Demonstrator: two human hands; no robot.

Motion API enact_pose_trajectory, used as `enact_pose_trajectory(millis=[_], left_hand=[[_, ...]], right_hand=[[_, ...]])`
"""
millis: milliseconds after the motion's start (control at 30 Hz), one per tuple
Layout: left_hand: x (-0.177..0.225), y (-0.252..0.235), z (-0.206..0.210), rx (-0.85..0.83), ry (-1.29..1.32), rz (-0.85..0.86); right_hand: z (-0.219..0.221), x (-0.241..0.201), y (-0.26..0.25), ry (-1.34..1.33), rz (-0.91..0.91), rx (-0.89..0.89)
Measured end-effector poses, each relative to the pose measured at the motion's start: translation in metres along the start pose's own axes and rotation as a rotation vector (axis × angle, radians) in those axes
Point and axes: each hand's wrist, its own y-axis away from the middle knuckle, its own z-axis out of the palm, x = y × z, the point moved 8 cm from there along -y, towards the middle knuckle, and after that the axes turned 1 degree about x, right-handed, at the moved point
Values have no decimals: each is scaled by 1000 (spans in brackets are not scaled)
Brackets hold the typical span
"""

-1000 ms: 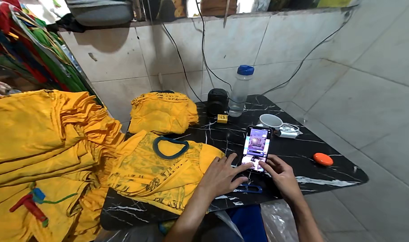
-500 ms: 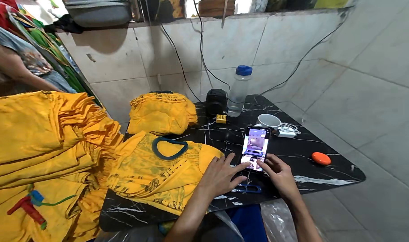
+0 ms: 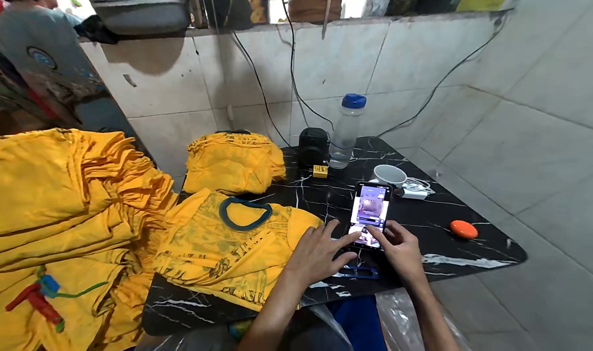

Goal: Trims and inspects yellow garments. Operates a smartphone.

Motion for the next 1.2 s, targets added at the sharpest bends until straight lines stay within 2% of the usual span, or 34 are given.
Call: enact_pose_trajectory(millis=[200, 400, 600, 1100, 1200], left_hand=[[-2, 1, 1, -14, -13, -20], [-2, 2, -3, 7, -10, -34], [-2, 3, -5, 43, -2, -37], [-3, 3, -3, 50, -24, -38], [-4, 2, -4, 52, -14, -33]], right_hand=[[-3, 4, 4, -71, 59, -103], [2, 1, 1, -36, -13, -69], [1, 6, 5, -124, 16, -212], [0, 8, 5, -149, 7, -235], [-7, 8, 4, -141, 49, -206]])
